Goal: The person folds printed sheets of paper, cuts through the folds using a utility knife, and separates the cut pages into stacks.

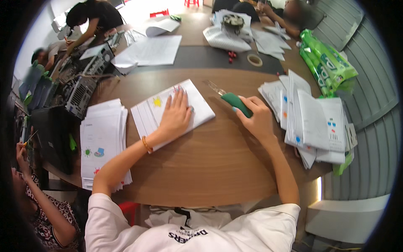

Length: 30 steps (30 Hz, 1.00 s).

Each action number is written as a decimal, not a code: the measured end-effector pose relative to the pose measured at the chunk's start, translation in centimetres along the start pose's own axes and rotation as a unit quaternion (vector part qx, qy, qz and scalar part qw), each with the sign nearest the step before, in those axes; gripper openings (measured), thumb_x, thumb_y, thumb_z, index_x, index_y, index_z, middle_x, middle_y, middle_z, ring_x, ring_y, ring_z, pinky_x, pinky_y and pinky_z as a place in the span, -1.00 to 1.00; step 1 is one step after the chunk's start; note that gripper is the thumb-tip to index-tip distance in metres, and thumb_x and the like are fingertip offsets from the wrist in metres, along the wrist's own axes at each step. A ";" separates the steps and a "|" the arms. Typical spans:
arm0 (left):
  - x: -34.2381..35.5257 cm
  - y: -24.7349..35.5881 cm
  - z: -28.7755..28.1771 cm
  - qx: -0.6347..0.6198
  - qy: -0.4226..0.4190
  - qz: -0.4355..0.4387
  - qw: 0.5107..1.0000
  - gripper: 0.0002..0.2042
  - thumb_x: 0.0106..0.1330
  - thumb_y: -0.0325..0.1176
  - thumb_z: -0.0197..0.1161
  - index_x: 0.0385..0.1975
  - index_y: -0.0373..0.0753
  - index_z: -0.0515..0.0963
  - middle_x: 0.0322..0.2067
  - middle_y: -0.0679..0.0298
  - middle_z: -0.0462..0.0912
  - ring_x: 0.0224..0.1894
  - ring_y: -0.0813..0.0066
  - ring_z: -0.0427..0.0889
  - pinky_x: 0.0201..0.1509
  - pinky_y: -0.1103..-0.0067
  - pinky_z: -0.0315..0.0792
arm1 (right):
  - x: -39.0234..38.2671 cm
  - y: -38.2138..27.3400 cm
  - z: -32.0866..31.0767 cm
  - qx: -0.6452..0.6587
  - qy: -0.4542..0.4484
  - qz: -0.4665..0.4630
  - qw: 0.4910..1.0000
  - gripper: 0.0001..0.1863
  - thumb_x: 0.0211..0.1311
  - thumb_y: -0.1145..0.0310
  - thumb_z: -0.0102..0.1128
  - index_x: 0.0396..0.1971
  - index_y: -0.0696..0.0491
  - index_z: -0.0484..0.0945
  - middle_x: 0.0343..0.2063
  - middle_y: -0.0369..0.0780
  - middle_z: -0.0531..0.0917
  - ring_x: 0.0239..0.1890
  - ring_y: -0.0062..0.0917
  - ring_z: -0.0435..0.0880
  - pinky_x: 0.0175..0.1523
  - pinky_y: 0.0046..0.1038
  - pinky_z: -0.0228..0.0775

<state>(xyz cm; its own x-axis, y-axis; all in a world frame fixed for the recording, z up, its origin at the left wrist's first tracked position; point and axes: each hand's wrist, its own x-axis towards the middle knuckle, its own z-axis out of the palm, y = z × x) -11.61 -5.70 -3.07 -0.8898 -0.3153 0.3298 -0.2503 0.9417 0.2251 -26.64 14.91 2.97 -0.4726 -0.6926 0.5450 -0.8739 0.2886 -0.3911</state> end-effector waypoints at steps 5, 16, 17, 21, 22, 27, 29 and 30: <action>0.3 -0.8 0.4 -0.021 0.039 0.016 0.999 -0.47 0.33 -0.21 -0.18 0.11 -0.61 0.16 0.19 -0.24 0.12 0.31 -0.01 0.03 0.33 0.19 -0.15 | -6.9 -1.5 -4.2 0.020 -0.047 0.023 0.998 -0.62 -0.13 0.43 0.32 -0.19 0.12 0.57 -0.40 -0.17 0.57 -0.40 -0.36 0.57 -0.33 -0.44 0.40; 0.1 -0.4 0.3 -0.004 0.014 0.017 1.000 -0.45 0.34 -0.19 -0.21 0.14 -0.58 0.13 0.22 -0.21 0.08 0.33 0.03 -0.02 0.35 0.22 -0.16 | -8.0 -2.4 -3.6 0.013 -0.053 0.001 0.998 -0.61 -0.12 0.38 0.32 -0.18 0.09 0.57 -0.41 -0.21 0.56 -0.39 -0.42 0.55 -0.34 -0.46 0.43; 0.0 -0.4 0.2 -0.003 0.015 0.015 1.000 -0.45 0.34 -0.19 -0.21 0.14 -0.58 0.12 0.22 -0.20 0.08 0.33 0.03 -0.02 0.35 0.22 -0.17 | -8.0 -2.3 -3.6 0.015 -0.052 0.001 0.999 -0.61 -0.12 0.38 0.32 -0.18 0.09 0.57 -0.41 -0.21 0.56 -0.39 -0.42 0.55 -0.34 -0.46 0.43; 0.0 -0.7 0.2 -0.005 0.006 0.014 1.000 -0.46 0.34 -0.19 -0.21 0.14 -0.58 0.12 0.22 -0.20 0.08 0.33 0.03 -0.03 0.35 0.22 -0.17 | -8.2 -2.2 -3.7 0.010 -0.052 0.001 0.999 -0.60 -0.13 0.38 0.32 -0.17 0.08 0.57 -0.41 -0.21 0.55 -0.39 -0.44 0.56 -0.35 -0.46 0.43; 0.0 -0.8 0.2 0.001 0.009 0.015 1.000 -0.46 0.34 -0.19 -0.21 0.14 -0.58 0.13 0.22 -0.20 0.08 0.33 0.03 -0.02 0.35 0.22 -0.17 | -8.2 -2.2 -3.7 0.006 -0.054 0.000 0.999 -0.60 -0.13 0.38 0.32 -0.17 0.08 0.57 -0.41 -0.22 0.55 -0.39 -0.44 0.56 -0.36 -0.46 0.43; 0.1 -0.5 0.1 0.013 0.009 0.020 1.000 -0.46 0.34 -0.19 -0.22 0.14 -0.58 0.12 0.21 -0.20 0.09 0.33 0.04 -0.01 0.35 0.22 -0.17 | -7.8 -2.1 -3.2 0.004 -0.042 -0.002 0.999 -0.60 -0.13 0.38 0.31 -0.18 0.07 0.58 -0.41 -0.22 0.55 -0.40 -0.44 0.56 -0.36 -0.46 0.44; 0.2 -0.4 0.0 0.031 -0.024 0.011 0.999 -0.46 0.38 -0.19 -0.29 0.16 -0.57 0.07 0.24 -0.20 0.04 0.34 0.04 -0.07 0.36 0.25 -0.19 | -7.4 -1.9 -2.9 0.000 -0.037 -0.003 0.999 -0.61 -0.13 0.38 0.31 -0.18 0.07 0.58 -0.41 -0.22 0.55 -0.40 -0.44 0.56 -0.36 -0.46 0.44; 0.2 -0.4 0.1 0.030 -0.025 0.012 0.999 -0.46 0.38 -0.19 -0.29 0.16 -0.57 0.07 0.24 -0.20 0.04 0.34 0.04 -0.07 0.36 0.25 -0.19 | -7.1 -1.7 -2.8 -0.011 -0.037 -0.007 0.999 -0.61 -0.12 0.38 0.31 -0.17 0.07 0.58 -0.41 -0.22 0.55 -0.40 -0.44 0.56 -0.36 -0.46 0.44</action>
<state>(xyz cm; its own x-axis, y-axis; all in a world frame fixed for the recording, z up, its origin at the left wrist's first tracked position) -11.68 -6.15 -3.21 -0.9132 -0.2875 0.2886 -0.2496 0.9548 0.1613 -22.08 21.16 1.82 -0.4508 -0.7440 0.4932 -0.8832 0.2918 -0.3672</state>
